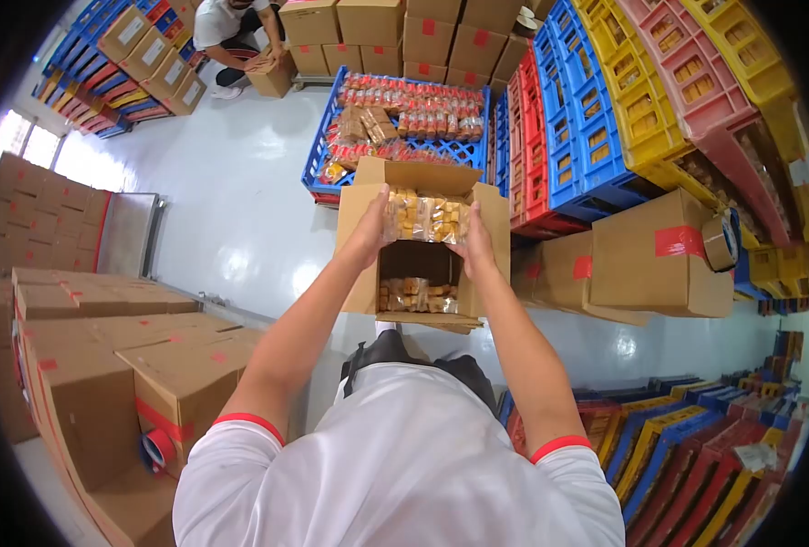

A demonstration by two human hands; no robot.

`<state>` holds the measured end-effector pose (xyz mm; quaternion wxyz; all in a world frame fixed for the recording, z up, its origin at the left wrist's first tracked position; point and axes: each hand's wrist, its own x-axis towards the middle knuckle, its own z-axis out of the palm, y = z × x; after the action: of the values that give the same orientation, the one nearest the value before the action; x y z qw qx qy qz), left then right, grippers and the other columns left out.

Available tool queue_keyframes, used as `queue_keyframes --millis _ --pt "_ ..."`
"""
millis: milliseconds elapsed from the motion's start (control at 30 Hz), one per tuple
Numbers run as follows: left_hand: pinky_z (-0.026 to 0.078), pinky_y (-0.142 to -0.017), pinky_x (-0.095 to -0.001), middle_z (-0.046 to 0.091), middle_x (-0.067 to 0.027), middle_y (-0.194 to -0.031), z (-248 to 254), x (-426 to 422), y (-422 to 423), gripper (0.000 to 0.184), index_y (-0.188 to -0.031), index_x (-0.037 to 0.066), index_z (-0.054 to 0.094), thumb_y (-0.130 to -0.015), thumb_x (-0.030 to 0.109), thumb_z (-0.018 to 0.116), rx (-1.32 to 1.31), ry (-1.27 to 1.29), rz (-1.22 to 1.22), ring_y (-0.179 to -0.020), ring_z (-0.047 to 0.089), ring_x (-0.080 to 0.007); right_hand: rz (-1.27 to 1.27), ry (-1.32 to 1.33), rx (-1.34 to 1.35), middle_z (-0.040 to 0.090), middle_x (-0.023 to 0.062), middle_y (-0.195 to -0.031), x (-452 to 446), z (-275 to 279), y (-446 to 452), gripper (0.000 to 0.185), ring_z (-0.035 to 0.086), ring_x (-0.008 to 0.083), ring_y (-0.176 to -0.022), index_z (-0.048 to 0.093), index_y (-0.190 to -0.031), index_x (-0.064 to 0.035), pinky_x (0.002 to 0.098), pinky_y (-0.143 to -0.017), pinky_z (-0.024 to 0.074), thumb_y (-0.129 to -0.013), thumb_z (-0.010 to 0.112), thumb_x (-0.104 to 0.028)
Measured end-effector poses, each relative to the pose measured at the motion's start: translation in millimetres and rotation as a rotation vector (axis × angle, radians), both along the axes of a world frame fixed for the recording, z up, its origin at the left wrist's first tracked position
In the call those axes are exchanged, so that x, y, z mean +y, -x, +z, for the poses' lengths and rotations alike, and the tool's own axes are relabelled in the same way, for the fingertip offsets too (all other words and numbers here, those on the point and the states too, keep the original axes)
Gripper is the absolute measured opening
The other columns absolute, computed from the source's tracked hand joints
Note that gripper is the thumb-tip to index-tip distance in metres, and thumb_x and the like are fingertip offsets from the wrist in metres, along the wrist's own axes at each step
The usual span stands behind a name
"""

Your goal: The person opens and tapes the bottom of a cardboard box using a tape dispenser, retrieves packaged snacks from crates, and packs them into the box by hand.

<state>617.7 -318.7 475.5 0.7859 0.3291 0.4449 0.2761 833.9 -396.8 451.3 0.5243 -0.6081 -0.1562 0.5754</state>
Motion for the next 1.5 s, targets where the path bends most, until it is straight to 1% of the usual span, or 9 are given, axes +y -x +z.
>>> queue_keyframes --millis 267,500,633,833,933,1067,1233,1300,1500 --pt "0.033 -0.118 -0.0457 0.038 -0.0149 -0.162 -2 -14 -30 0.083 -0.161 0.008 0.03 -0.101 0.059 0.055 0.271 -0.053 0.031 -0.148 0.038 -0.0295 -0.021 0.011 -0.057 0.038 0.0086 -0.162 5 2 17 0.086 0.044 0.0281 -0.143 0.026 -0.164 -0.0148 0.0529 -0.109 0.0428 -0.102 0.039 -0.074" --pt "0.037 -0.116 -0.0429 0.049 -0.0342 -0.148 -92 9 -65 0.087 -0.149 -0.011 0.033 -0.096 0.049 0.066 0.596 -0.257 0.148 -0.142 0.046 -0.0425 0.005 0.186 -0.114 0.046 0.0101 -0.156 28 -90 7 0.088 0.05 0.0287 -0.136 0.032 -0.162 -0.0143 0.0515 -0.109 0.0408 -0.1 0.036 -0.077" --pt "0.021 -0.125 -0.0498 0.03 -0.037 -0.159 -86 1 -77 0.102 -0.156 -0.013 0.021 -0.092 0.049 0.07 0.764 -0.48 0.151 -0.152 0.026 -0.0479 0.031 0.22 -0.26 0.042 0.0199 -0.16 46 -174 -4 0.095 0.043 0.0349 -0.144 0.036 -0.16 -0.0049 0.0476 -0.115 0.0359 -0.1 0.034 -0.079" --pt "0.021 -0.126 -0.0476 0.018 -0.0345 -0.166 -44 -49 -37 0.088 -0.162 -0.003 0.021 -0.098 0.037 0.067 0.841 -0.817 -0.147 -0.155 0.02 -0.0454 -0.003 0.353 -0.185 0.036 0.0215 -0.165 46 -112 19 0.081 0.033 0.0406 -0.152 0.028 -0.164 -0.01 0.0415 -0.122 0.0288 -0.107 0.026 -0.066" --pt "0.032 -0.122 -0.0452 0.039 -0.0347 -0.156 -59 -48 -33 0.072 -0.154 -0.004 0.041 -0.1 0.04 0.061 0.824 -0.616 -0.621 -0.148 0.038 -0.0443 -0.016 0.227 -0.308 0.037 0.0254 -0.163 45 -112 29 0.072 0.035 0.041 -0.151 0.025 -0.165 -0.0103 0.0432 -0.122 0.03 -0.107 0.044 -0.05" --pt "0.035 -0.121 -0.048 0.04 -0.0307 -0.158 -93 -36 -55 0.068 -0.154 -0.002 0.04 -0.101 0.037 0.057 0.856 -0.54 -0.988 -0.144 0.04 -0.0498 0.238 0.249 -0.379 0.038 0.0285 -0.161 29 -111 12 0.072 0.039 0.0411 -0.149 0.027 -0.163 -0.003 0.0456 -0.12 0.0332 -0.102 0.058 -0.026" --pt "0.038 -0.118 -0.0477 0.046 -0.0262 -0.155 -123 -28 -79 0.06 -0.148 0.003 0.05 -0.099 0.037 0.059 0.907 -0.55 -1.116 -0.139 0.048 -0.0456 0.356 0.361 -0.385 0.037 0.0293 -0.161 30 -60 15 0.069 0.04 0.042 -0.147 0.033 -0.161 -0.0025 0.0459 -0.12 0.034 -0.099 0.057 -0.021" --pt "0.038 -0.118 -0.0478 0.048 -0.0248 -0.154 -135 -28 -85 0.059 -0.146 0.003 0.053 -0.097 0.036 0.059 0.873 -0.516 -1.157 -0.137 0.05 -0.0456 0.332 0.09 -0.881 0.044 0.0284 -0.156 31 -49 23 0.065 0.041 0.0445 -0.144 0.038 -0.159 -0.0057 0.0479 -0.119 0.0351 -0.098 0.057 -0.018" --pt "0.039 -0.116 -0.0463 0.062 -0.0206 -0.14 -163 -35 -90 0.049 -0.138 0.009 0.062 -0.093 0.03 0.061 0.652 -0.717 -0.91 -0.133 0.055 -0.0383 0.879 -0.3 -1.273 0.064 0.0224 -0.13 63 -21 46 0.034 0.064 0.0363 -0.119 0.065 -0.126 -0.0033 0.0492 -0.094 0.0525 -0.095 0.062 -0.015"
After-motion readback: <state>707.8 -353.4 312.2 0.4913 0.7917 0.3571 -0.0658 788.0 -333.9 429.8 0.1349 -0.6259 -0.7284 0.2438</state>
